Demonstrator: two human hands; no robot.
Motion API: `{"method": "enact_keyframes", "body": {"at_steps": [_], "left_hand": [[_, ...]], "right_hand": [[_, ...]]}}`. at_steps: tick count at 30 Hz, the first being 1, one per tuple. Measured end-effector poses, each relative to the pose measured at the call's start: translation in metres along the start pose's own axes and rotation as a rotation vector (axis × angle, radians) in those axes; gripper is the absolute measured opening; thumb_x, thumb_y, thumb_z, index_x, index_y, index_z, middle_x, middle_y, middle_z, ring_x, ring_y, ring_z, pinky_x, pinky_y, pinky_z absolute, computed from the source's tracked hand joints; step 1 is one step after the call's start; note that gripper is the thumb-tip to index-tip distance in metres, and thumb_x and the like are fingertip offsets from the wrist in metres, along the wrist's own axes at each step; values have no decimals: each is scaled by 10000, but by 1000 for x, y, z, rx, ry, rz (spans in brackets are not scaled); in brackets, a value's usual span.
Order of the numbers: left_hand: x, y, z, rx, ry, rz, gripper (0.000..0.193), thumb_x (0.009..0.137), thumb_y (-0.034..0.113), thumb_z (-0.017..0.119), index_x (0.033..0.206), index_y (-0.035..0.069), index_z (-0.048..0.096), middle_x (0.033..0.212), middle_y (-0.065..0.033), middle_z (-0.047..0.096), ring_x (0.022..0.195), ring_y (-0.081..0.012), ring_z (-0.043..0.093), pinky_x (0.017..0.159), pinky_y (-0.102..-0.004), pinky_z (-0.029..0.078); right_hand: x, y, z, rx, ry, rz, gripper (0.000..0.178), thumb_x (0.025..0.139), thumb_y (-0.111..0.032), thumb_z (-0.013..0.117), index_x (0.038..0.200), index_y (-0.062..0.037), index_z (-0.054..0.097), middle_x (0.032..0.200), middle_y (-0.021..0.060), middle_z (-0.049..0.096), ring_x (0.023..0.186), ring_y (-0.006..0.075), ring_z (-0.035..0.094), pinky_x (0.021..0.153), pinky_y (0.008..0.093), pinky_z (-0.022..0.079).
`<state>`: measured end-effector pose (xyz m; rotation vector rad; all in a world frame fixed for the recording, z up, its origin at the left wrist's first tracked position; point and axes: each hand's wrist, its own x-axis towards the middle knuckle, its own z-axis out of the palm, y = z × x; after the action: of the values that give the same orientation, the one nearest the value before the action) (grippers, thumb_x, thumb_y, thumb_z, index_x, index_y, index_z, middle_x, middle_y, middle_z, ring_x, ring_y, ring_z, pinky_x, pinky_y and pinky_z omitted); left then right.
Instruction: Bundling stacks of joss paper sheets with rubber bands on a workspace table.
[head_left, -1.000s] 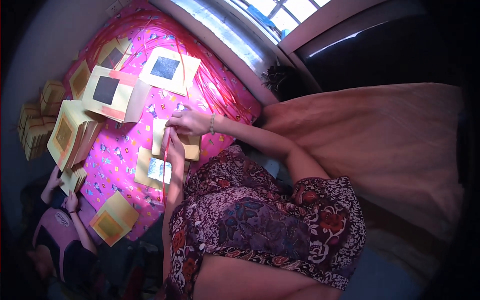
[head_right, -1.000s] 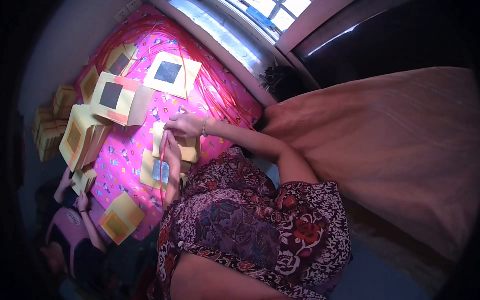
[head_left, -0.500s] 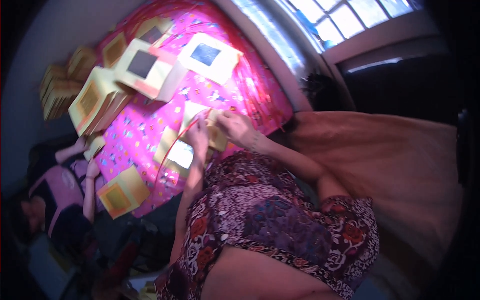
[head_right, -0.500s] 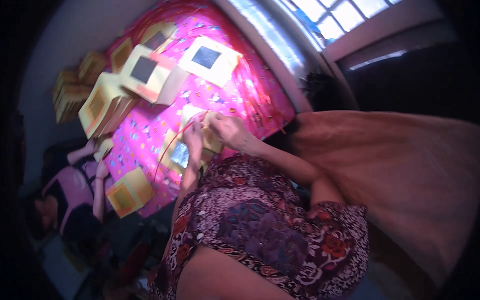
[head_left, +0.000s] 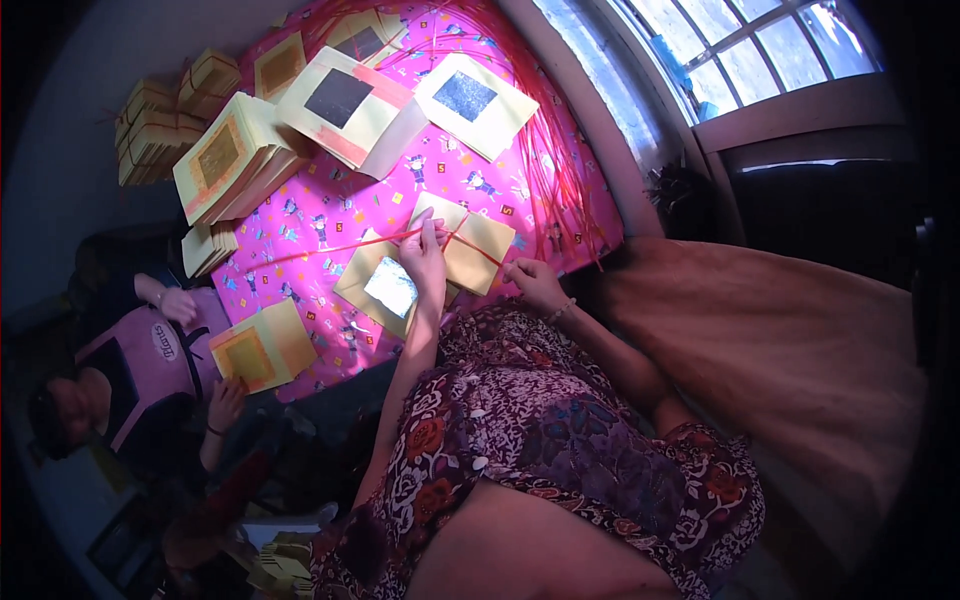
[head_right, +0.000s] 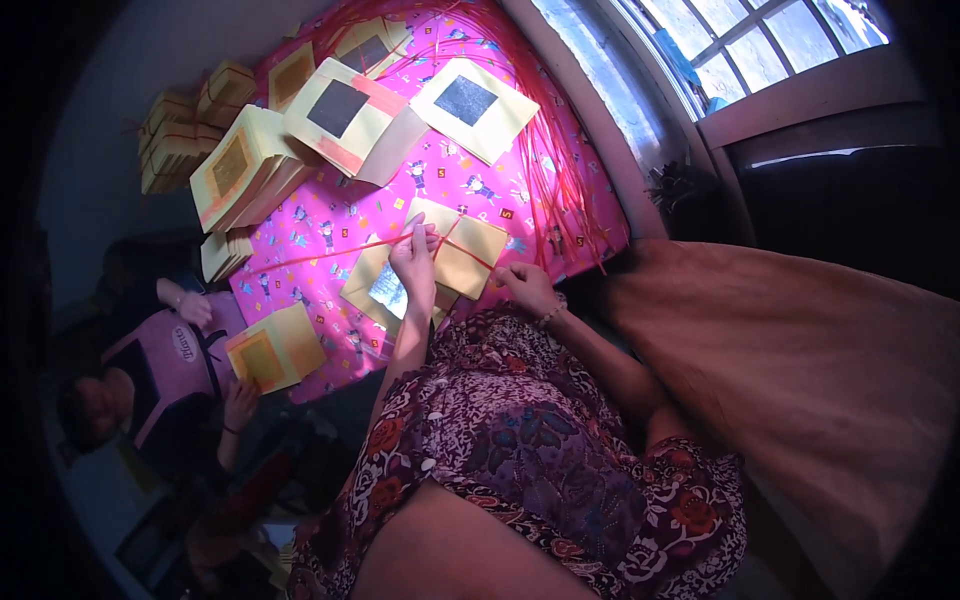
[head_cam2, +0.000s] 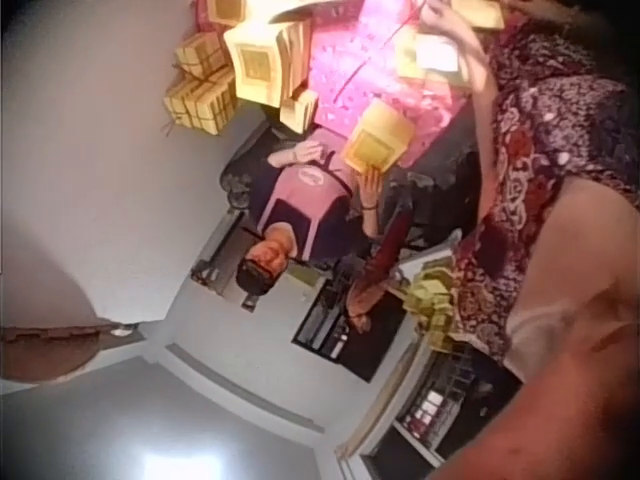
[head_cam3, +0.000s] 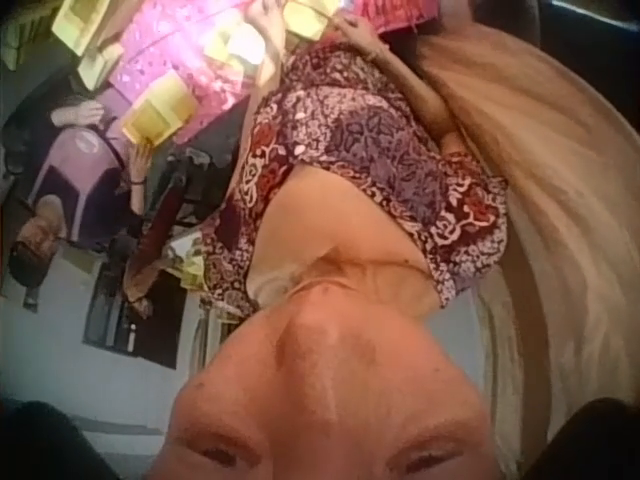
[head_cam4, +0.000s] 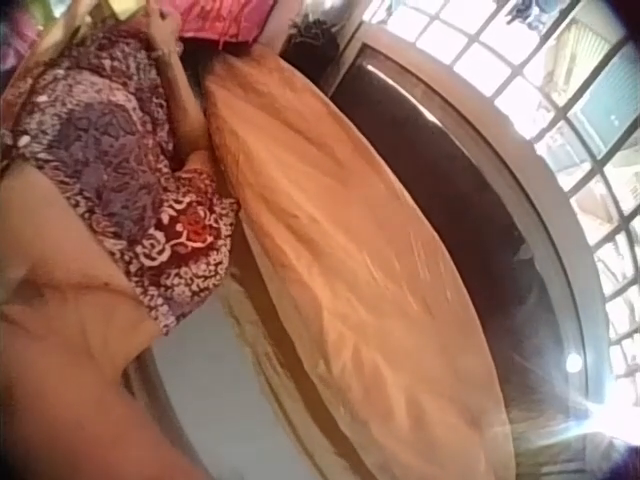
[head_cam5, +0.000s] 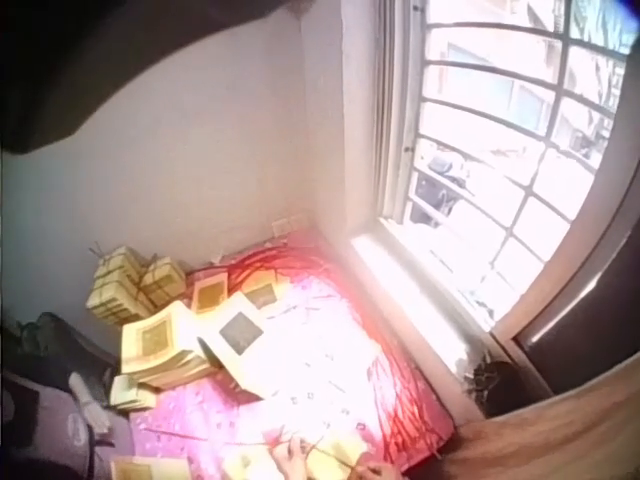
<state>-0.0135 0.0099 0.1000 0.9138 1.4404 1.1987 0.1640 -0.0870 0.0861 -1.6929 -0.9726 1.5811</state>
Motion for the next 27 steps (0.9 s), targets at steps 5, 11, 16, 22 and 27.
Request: {"method": "enact_keyframes", "body": {"at_steps": [5, 11, 16, 22, 27], "left_hand": [[3, 5, -3, -57, -45, -64, 303, 981, 141, 477, 1206, -42, 562, 930, -85, 644, 734, -88, 602, 699, -216, 512], [0, 14, -4, -61, -50, -7, 296, 987, 138, 454, 1191, -42, 572, 956, -96, 647, 765, -105, 626, 684, -232, 525], [-2, 22, -13, 442, -11, 253, 277, 969, 162, 481, 1131, -9, 626, 953, -138, 678, 794, -167, 649, 734, -283, 513], [8, 18, -32, 472, 148, 183, 271, 928, 166, 501, 1032, -13, 677, 891, -151, 694, 835, -239, 663, 761, -339, 487], [18, -1, -46, 266, 93, 20, 286, 942, 180, 520, 1067, -37, 660, 933, -40, 675, 710, -67, 536, 643, -235, 444]], "right_hand": [[1, -2, -8, -2, 8, 52, 341, 893, -320, 582, 813, -1, 670, 620, -8, 525, 600, 73, 456, 558, 273, 375], [8, 5, -12, -107, 9, -8, 310, 912, -301, 578, 800, -22, 649, 662, -27, 523, 637, 66, 463, 582, 255, 388], [11, 16, -15, -100, 1, -30, 321, 907, -295, 593, 800, 2, 653, 707, 0, 596, 690, 70, 512, 647, 254, 422], [5, 4, -18, -113, -19, -9, 321, 908, -294, 595, 814, 8, 652, 729, 5, 619, 726, 81, 552, 686, 252, 441], [-4, -8, -21, -7, -44, 13, 339, 875, -326, 618, 819, 3, 678, 669, -1, 591, 654, 72, 508, 612, 265, 412]]}}
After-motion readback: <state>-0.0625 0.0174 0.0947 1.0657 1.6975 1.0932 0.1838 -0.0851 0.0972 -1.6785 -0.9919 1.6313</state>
